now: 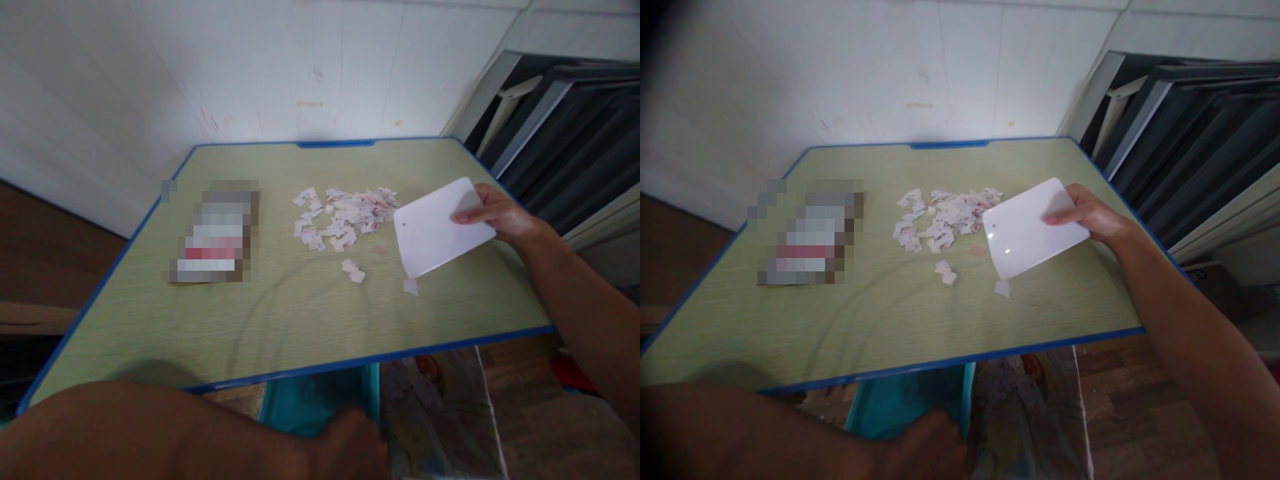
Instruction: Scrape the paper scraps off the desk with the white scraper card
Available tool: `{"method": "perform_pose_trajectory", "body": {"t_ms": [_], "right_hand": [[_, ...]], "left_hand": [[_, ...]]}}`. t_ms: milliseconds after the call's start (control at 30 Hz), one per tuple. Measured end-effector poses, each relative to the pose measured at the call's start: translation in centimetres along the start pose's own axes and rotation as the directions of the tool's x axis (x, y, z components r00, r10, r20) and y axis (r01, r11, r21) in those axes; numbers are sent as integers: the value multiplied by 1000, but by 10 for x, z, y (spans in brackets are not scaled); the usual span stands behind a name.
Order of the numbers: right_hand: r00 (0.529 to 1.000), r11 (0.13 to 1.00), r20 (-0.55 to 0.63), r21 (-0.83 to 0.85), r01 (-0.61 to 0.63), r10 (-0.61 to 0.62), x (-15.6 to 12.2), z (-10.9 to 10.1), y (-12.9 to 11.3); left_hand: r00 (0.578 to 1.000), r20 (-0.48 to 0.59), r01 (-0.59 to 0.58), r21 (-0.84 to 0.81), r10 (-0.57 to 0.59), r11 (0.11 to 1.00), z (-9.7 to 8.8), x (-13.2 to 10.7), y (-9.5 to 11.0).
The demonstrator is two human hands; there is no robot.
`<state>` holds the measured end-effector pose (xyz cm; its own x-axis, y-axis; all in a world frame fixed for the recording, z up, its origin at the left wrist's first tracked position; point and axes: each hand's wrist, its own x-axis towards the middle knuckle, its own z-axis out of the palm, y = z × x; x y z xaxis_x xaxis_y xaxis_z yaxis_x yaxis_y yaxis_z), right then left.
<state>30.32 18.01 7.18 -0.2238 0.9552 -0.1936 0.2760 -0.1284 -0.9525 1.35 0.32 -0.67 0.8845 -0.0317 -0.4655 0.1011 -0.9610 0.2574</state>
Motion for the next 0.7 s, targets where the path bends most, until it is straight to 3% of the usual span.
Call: {"method": "perform_pose_trajectory", "body": {"t_ms": [200, 400, 567, 700], "right_hand": [[978, 997, 198, -41, -58, 65, -3, 7, -4], [901, 995, 425, -86, -58, 89, -5, 11, -3], [870, 994, 487, -100, -32, 77, -4, 13, -2], [850, 994, 518, -95, -58, 100, -6, 12, -2]], "left_hand": [[1000, 12, 15, 11, -15, 1000, 4, 2, 0], [996, 90, -4, -16, 6, 1000, -1, 1, 0], [993, 119, -22, 6, 22, 1000, -11, -4, -3], [998, 70, 2, -13, -1, 1000, -3, -3, -2]]}}
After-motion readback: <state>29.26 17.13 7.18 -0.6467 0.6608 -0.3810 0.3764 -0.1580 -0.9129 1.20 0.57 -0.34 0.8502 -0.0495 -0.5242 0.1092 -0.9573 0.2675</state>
